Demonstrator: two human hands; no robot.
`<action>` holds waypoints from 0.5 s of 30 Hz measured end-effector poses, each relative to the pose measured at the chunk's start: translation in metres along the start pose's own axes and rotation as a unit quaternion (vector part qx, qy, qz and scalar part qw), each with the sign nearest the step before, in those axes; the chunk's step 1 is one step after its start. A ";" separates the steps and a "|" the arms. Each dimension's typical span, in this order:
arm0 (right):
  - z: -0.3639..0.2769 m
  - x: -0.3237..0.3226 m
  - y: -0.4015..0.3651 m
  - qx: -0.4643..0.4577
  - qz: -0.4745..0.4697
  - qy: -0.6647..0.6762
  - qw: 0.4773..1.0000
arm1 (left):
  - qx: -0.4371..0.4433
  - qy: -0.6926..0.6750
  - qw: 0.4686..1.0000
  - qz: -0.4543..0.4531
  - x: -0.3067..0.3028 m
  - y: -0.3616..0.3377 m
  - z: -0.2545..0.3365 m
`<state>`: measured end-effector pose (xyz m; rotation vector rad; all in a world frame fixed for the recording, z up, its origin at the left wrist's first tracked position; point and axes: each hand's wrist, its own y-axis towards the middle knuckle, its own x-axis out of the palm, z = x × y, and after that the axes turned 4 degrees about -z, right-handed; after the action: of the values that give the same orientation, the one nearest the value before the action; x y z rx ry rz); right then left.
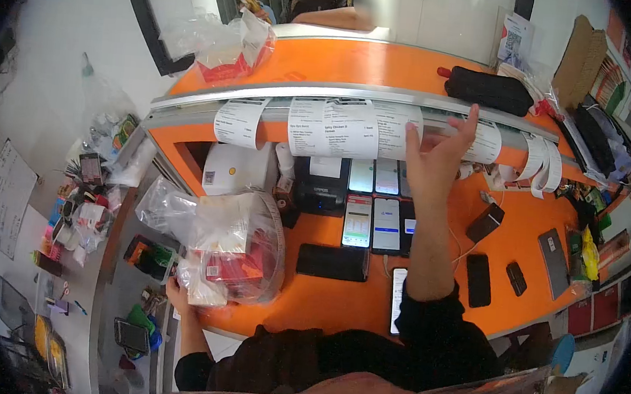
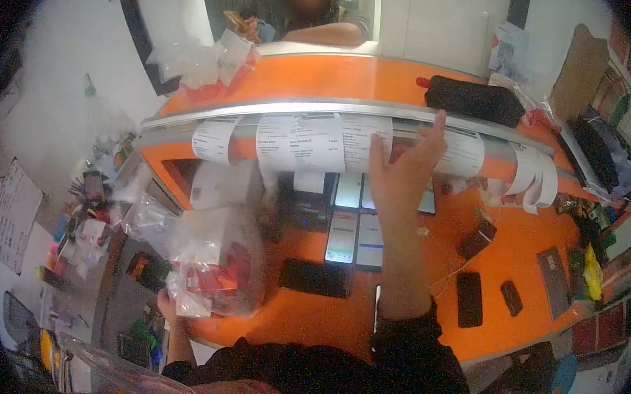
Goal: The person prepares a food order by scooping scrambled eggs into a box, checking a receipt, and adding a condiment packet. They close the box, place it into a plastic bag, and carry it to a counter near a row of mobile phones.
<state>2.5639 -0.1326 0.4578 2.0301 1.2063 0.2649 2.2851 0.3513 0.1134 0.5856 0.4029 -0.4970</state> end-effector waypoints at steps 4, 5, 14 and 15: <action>0.007 0.001 0.003 0.048 -0.005 0.124 0.991 | -0.051 0.052 0.997 -0.021 -0.004 -0.002 0.005; 0.010 -0.002 0.002 0.051 -0.005 0.132 0.990 | -0.053 0.048 0.997 -0.016 -0.003 0.000 -0.008; 0.044 -0.013 0.000 0.003 -0.040 0.166 0.985 | 0.166 -0.006 0.907 0.386 -0.066 0.023 0.170; 0.046 -0.013 -0.002 0.012 -0.044 0.185 0.982 | 0.253 0.034 0.889 0.381 -0.068 0.021 0.221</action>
<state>2.5790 -0.1653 0.4267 1.9965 1.5266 0.6071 2.2896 0.2544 0.3245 1.2017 0.0744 0.1951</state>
